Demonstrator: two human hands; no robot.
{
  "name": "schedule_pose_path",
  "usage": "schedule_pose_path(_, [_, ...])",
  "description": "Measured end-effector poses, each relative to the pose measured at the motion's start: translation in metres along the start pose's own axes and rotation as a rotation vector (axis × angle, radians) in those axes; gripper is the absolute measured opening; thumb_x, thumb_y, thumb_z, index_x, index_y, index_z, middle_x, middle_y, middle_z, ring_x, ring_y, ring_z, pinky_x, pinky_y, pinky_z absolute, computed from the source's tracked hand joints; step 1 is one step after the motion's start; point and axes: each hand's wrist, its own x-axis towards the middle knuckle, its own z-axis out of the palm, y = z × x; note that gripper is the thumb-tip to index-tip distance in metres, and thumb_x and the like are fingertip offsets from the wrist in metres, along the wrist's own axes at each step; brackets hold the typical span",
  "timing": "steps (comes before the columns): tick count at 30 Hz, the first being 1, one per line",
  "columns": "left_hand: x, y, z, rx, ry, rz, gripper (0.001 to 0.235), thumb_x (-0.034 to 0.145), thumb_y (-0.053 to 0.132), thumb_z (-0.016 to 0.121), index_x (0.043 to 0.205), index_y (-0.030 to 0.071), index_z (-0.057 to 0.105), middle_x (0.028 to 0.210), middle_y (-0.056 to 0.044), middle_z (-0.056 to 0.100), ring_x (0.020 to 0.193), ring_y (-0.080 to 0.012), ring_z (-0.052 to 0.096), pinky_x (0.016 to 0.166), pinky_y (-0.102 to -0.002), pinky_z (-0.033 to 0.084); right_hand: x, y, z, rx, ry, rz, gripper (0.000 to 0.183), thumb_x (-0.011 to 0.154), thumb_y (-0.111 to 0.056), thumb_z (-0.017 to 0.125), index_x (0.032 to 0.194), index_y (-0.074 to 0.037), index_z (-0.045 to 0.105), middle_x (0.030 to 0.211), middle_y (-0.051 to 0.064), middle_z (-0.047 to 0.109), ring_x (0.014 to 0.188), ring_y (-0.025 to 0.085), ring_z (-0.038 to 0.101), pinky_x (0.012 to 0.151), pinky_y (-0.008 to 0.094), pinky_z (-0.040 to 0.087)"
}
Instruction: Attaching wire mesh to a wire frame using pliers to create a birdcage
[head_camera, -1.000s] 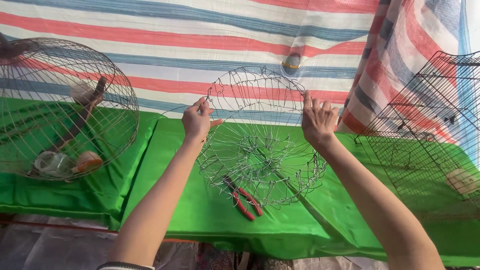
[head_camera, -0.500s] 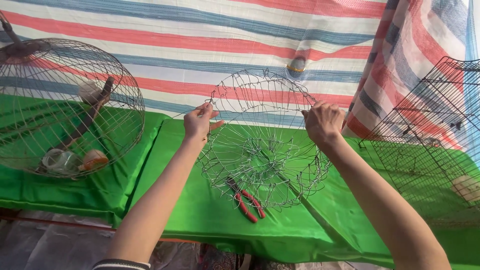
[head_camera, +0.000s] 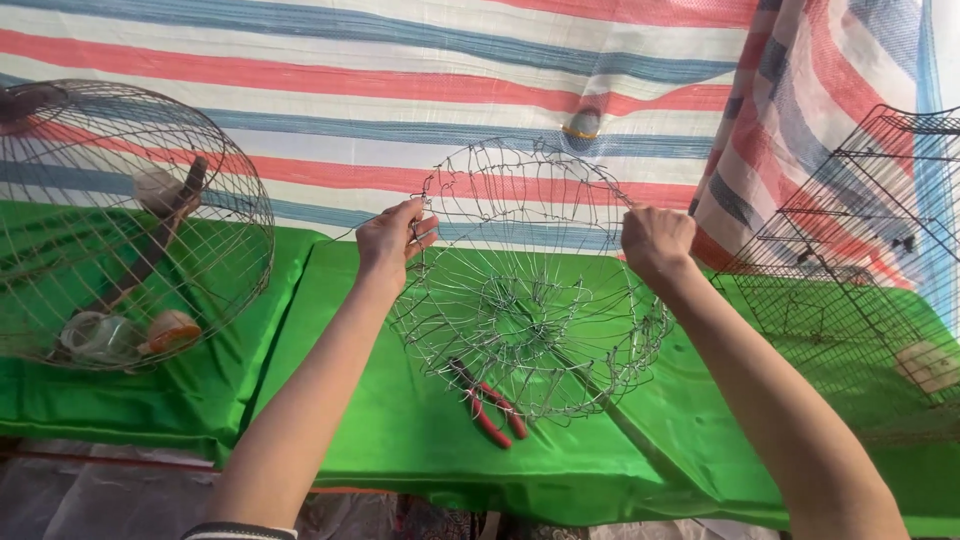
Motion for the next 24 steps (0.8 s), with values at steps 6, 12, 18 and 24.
schedule_pose_path(6, [-0.004, -0.002, -0.009, -0.105, -0.088, 0.017, 0.013, 0.091, 0.011, 0.074, 0.091, 0.000, 0.067, 0.087, -0.015, 0.070, 0.082, -0.0372, 0.078, 0.075, -0.047, 0.070, -0.003, 0.012, 0.006, -0.005, 0.000, 0.003, 0.043, 0.108, -0.033, 0.042, 0.111, -0.004, 0.074, 0.101, 0.015, 0.081, 0.103, 0.036, 0.076, 0.084, 0.051, 0.055])
schedule_pose_path(12, [0.013, -0.022, -0.018, -0.134, -0.158, 0.103, 0.013, 0.095, 0.005, 0.068, 0.092, -0.007, 0.064, 0.088, -0.021, 0.071, 0.082, -0.0385, 0.077, 0.077, -0.047, 0.071, -0.016, 0.006, -0.009, 0.017, -0.019, 0.020, 0.042, 0.104, -0.020, 0.035, 0.118, -0.002, 0.070, 0.108, 0.017, 0.081, 0.108, 0.038, 0.074, 0.085, 0.053, 0.053])
schedule_pose_path(18, [0.008, -0.021, -0.021, -0.155, -0.184, 0.095, 0.008, 0.095, 0.004, 0.070, 0.100, -0.002, 0.067, 0.094, -0.017, 0.073, 0.084, -0.0352, 0.078, 0.076, -0.046, 0.071, -0.016, 0.009, -0.011, 0.023, -0.023, 0.008, 0.040, 0.102, -0.019, 0.036, 0.120, -0.003, 0.069, 0.110, 0.017, 0.080, 0.108, 0.038, 0.074, 0.086, 0.053, 0.053])
schedule_pose_path(24, [0.012, -0.021, -0.020, -0.175, -0.157, 0.047, 0.007, 0.095, 0.004, 0.070, 0.101, 0.001, 0.067, 0.094, -0.017, 0.075, 0.083, -0.0347, 0.078, 0.076, -0.046, 0.071, -0.028, 0.008, -0.023, 0.044, -0.036, -0.022, 0.042, 0.105, -0.022, 0.033, 0.119, -0.003, 0.069, 0.107, 0.017, 0.080, 0.108, 0.039, 0.074, 0.086, 0.053, 0.053])
